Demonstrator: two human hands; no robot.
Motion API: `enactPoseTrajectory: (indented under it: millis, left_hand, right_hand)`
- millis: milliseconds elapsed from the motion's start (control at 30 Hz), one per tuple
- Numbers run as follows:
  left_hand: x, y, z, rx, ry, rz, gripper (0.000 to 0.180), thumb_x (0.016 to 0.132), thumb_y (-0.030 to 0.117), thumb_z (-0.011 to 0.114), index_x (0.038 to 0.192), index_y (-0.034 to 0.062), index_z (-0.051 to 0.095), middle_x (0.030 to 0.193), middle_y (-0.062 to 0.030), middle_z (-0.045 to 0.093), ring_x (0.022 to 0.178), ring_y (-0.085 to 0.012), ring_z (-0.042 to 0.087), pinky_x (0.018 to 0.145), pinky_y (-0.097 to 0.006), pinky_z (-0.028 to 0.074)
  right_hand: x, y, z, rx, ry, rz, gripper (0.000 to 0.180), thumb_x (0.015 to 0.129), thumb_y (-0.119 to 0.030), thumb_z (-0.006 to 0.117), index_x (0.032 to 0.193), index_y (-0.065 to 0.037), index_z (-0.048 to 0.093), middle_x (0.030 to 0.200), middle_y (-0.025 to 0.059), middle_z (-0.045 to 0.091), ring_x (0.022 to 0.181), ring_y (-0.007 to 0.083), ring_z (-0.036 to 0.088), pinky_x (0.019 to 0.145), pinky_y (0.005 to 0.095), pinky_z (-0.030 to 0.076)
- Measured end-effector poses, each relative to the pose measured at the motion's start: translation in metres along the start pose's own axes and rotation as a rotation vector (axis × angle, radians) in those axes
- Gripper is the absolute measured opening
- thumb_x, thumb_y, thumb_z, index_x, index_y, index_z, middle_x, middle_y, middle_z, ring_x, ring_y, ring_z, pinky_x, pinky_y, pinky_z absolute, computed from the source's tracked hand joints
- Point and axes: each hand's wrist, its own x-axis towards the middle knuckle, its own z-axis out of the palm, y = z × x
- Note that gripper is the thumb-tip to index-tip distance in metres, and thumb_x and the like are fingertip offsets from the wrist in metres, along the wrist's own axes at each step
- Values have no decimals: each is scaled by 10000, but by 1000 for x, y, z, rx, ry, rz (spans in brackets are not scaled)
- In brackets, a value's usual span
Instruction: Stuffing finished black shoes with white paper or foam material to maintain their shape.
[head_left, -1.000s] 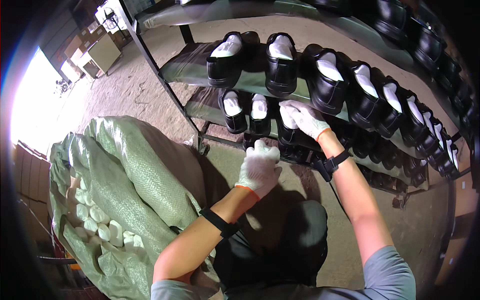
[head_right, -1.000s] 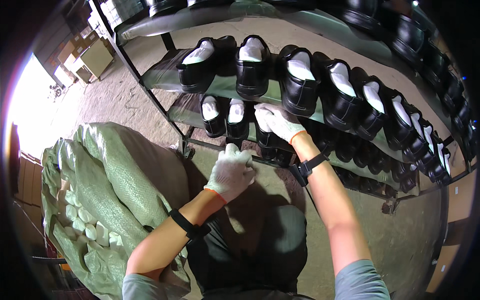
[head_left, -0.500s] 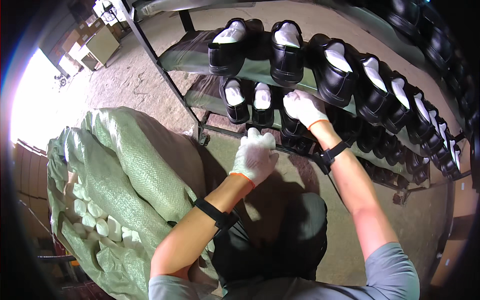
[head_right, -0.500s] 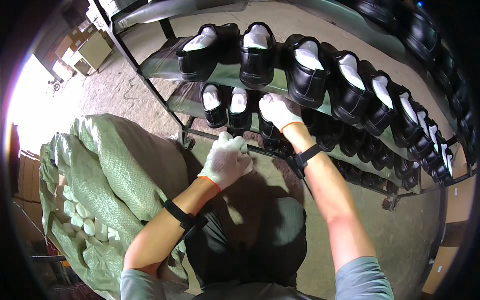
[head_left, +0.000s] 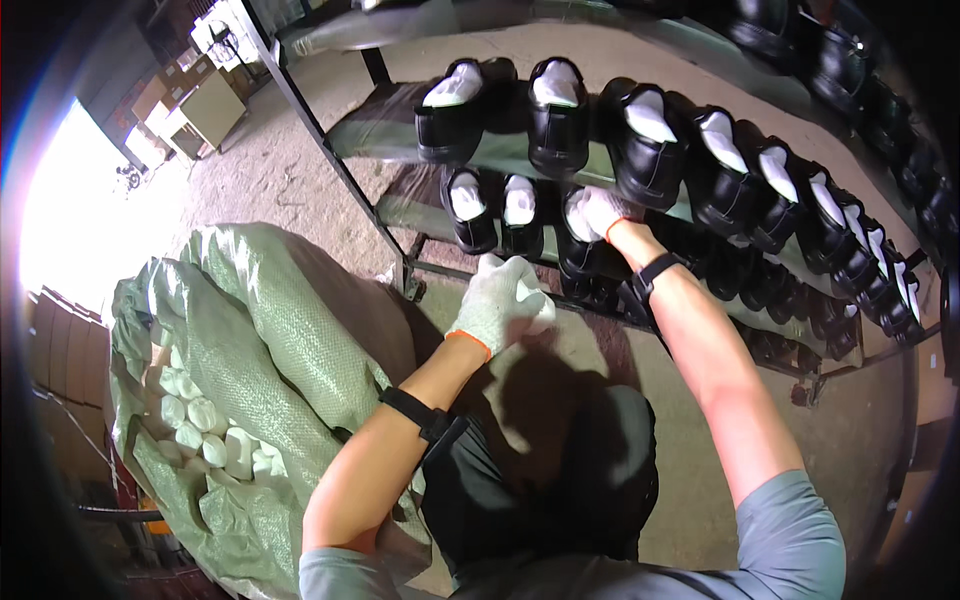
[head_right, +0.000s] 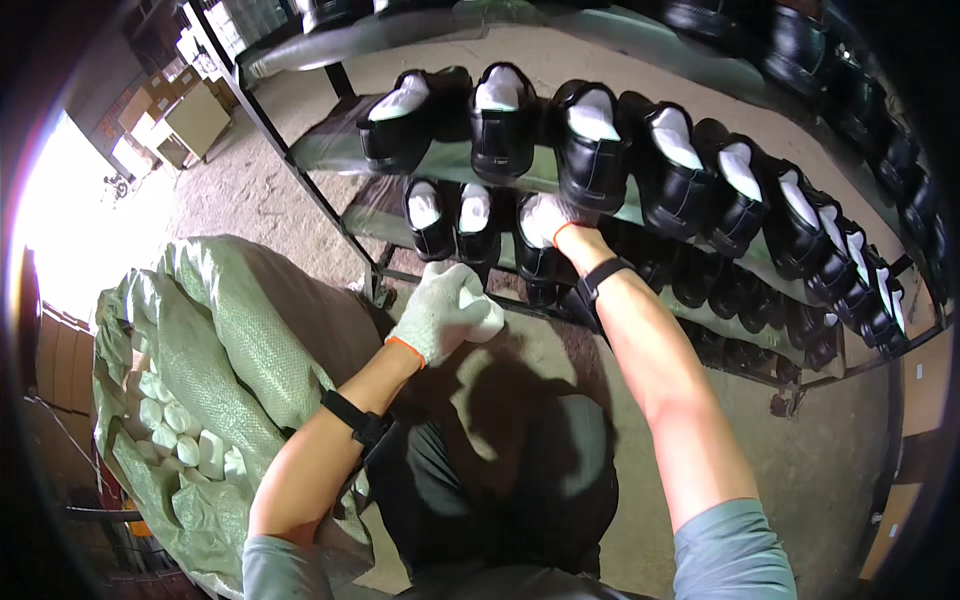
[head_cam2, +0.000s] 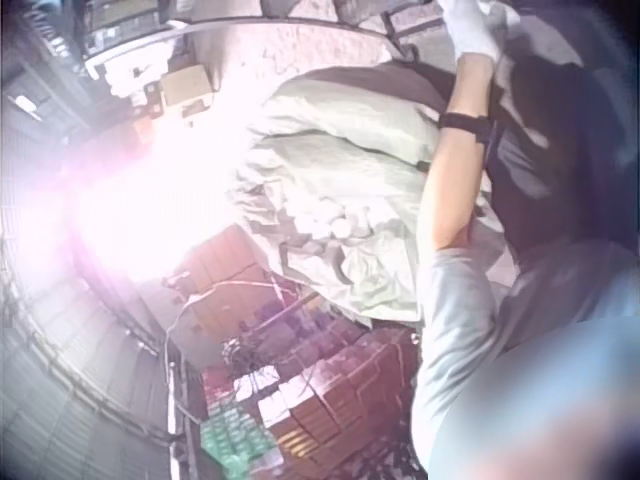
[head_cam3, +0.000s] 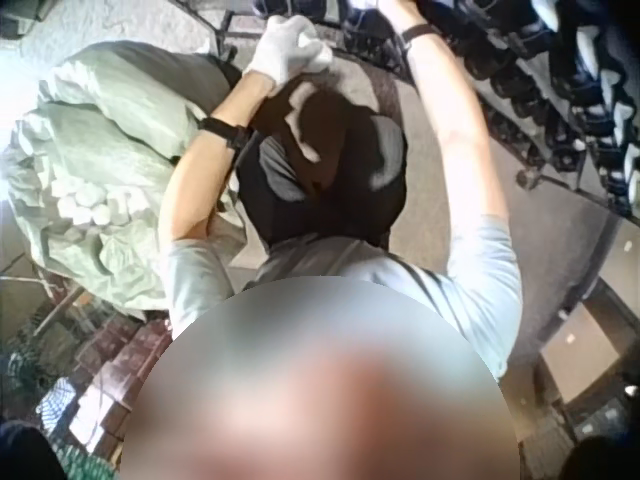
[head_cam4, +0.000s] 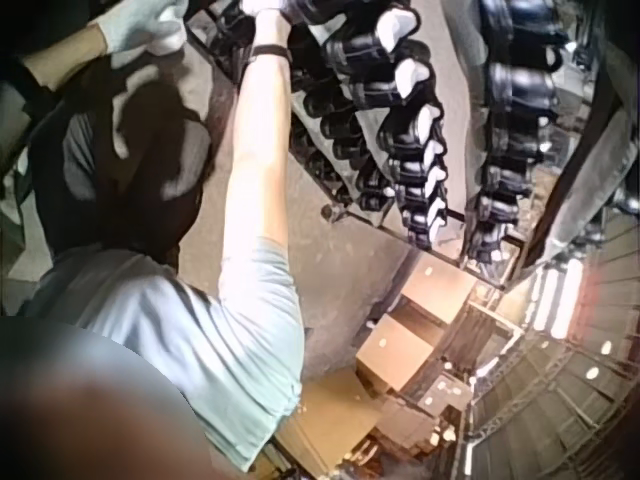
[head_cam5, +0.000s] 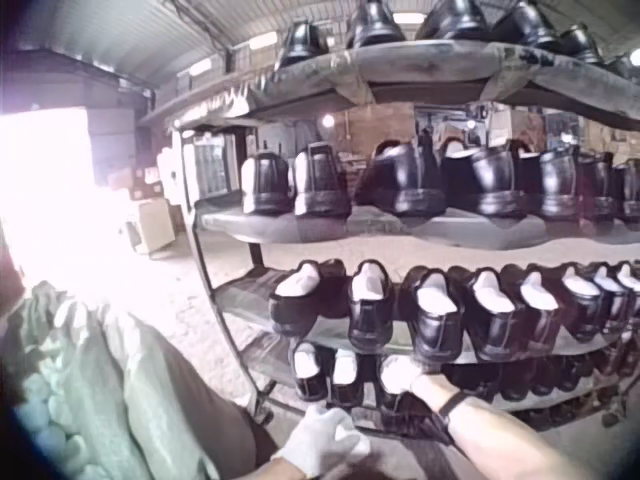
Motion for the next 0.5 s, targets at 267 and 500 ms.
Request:
enactPoseTrajectory:
  millis: [267,500]
  left_hand:
    - [-24,-2,-10,-325,227,-85,511,917,197,889,1256,-39,589,1026,-83,661,941,-139,638,806,-335,587]
    - [-8,12,61,-307,223,70,547,873,139,911,1277,-36,588,1133,-174,711,981,-232,721,812,-399,620]
  right_hand:
    - [-233,-251,110,625,403,71,608,1049,-292,752,1568,-27,577,1361,166,704,1120,172,711,973,350,579]
    - [-232,-223,91,877,668,-80,549,1015,-116,767,1512,14,572,1376,118,682,1253,201,674,1067,341,561]
